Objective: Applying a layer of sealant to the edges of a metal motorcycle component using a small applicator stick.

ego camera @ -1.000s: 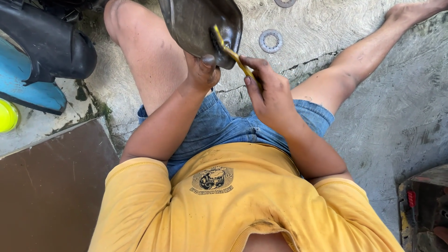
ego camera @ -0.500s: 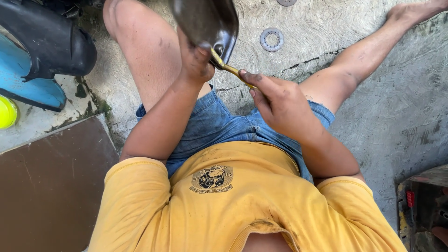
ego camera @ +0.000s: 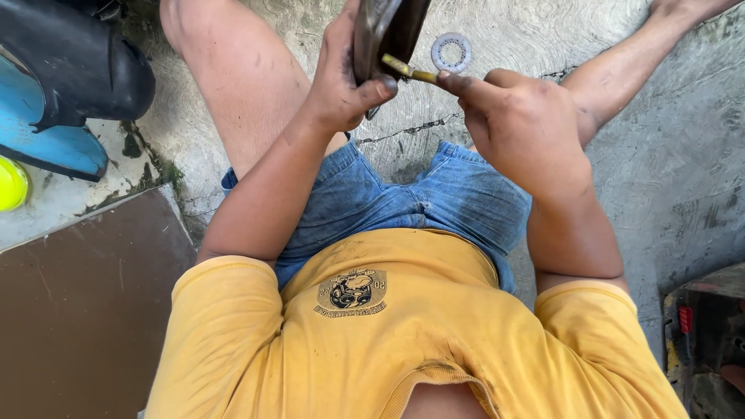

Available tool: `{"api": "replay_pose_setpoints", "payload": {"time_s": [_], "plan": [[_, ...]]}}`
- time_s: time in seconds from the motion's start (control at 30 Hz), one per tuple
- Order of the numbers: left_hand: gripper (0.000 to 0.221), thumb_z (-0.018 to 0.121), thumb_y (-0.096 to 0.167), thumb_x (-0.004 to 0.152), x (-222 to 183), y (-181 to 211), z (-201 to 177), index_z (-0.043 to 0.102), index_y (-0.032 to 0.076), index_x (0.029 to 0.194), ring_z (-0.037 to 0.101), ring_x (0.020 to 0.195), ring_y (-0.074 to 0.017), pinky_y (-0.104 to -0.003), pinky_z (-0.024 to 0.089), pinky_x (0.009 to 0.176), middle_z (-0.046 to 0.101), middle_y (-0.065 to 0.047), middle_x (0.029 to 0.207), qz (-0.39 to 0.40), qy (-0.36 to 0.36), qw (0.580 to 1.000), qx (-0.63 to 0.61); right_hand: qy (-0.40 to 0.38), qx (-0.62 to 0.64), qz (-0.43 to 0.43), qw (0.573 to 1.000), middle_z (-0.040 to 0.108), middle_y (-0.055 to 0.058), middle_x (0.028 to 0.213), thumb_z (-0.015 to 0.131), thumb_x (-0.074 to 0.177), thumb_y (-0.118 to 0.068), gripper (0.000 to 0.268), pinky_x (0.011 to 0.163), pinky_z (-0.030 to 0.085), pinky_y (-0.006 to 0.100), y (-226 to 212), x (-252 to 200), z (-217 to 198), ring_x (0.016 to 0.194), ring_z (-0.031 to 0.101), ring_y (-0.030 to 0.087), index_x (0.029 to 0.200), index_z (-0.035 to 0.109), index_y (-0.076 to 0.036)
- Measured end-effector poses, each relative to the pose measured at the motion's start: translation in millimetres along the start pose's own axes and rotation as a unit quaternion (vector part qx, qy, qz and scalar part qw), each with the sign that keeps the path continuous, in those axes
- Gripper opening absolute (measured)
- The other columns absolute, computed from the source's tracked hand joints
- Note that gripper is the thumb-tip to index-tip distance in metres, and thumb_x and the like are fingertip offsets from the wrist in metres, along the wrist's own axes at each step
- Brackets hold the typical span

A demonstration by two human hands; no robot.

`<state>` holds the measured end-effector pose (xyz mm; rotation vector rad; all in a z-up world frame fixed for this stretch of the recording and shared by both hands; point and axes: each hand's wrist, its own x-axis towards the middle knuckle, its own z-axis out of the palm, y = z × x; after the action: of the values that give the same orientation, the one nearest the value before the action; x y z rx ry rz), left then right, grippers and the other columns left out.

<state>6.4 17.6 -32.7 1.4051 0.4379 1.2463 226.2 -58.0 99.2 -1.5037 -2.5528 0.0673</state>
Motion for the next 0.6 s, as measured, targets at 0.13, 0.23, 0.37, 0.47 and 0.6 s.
{"api": "replay_pose_setpoints", "payload": {"time_s": [0.13, 0.23, 0.37, 0.47, 0.6], "plan": [[0.076, 0.075, 0.043, 0.095, -15, -24, -10, 0.04, 0.017, 0.158, 0.051, 0.144, -0.0404, -0.06, 0.043, 0.122, 0.053, -0.014, 0.152, -0.033, 0.002, 0.997, -0.071, -0.042, 0.129, -0.02, 0.991, 0.065, 0.008, 0.079, 0.069, 0.096, 0.001, 0.024, 0.05, 0.045, 0.039, 0, 4, -4, 0.054, 0.056, 0.026, 0.118, 0.077, -0.003], [0.084, 0.076, 0.047, 0.098, -30, -45, -12, 0.032, 0.018, 0.163, 0.04, 0.154, -0.0435, -0.066, 0.034, 0.13, 0.044, -0.016, 0.162, -0.06, 0.018, 0.995, -0.075, -0.039, 0.075, -0.006, 0.996, 0.064, 0.005, 0.078, 0.072, 0.098, -0.001, 0.03, 0.049, 0.044, 0.034, 0, 0, -1, 0.054, 0.055, 0.02, 0.126, 0.081, -0.007], [0.081, 0.081, 0.039, 0.096, -35, -61, -24, 0.035, 0.02, 0.16, 0.041, 0.148, -0.038, -0.06, 0.036, 0.125, 0.045, -0.014, 0.156, -0.056, 0.04, 0.983, -0.173, -0.009, 0.15, 0.024, 0.988, 0.067, 0.007, 0.082, 0.069, 0.096, 0.004, 0.032, 0.047, 0.04, 0.03, -20, 1, -2, 0.054, 0.053, 0.016, 0.126, 0.076, -0.001], [0.062, 0.069, 0.042, 0.104, -28, -50, -27, 0.043, 0.027, 0.158, 0.04, 0.147, -0.0347, -0.061, 0.034, 0.124, 0.046, -0.007, 0.156, -0.034, 0.028, 0.972, -0.231, -0.023, 0.301, 0.056, 0.952, 0.067, 0.011, 0.083, 0.066, 0.091, 0.012, 0.035, 0.05, 0.039, 0.03, -38, -2, -3, 0.056, 0.048, 0.017, 0.126, 0.071, 0.007], [0.05, 0.065, 0.045, 0.105, -24, -38, -26, 0.052, 0.027, 0.15, 0.045, 0.139, -0.0305, -0.058, 0.037, 0.12, 0.052, -0.004, 0.148, -0.024, 0.011, 0.96, -0.28, 0.038, 0.149, 0.05, 0.987, 0.056, 0.004, 0.077, 0.07, 0.1, 0.005, 0.034, 0.045, 0.032, 0.03, -41, -6, 16, 0.05, 0.039, 0.013, 0.133, 0.074, 0.0]]}}
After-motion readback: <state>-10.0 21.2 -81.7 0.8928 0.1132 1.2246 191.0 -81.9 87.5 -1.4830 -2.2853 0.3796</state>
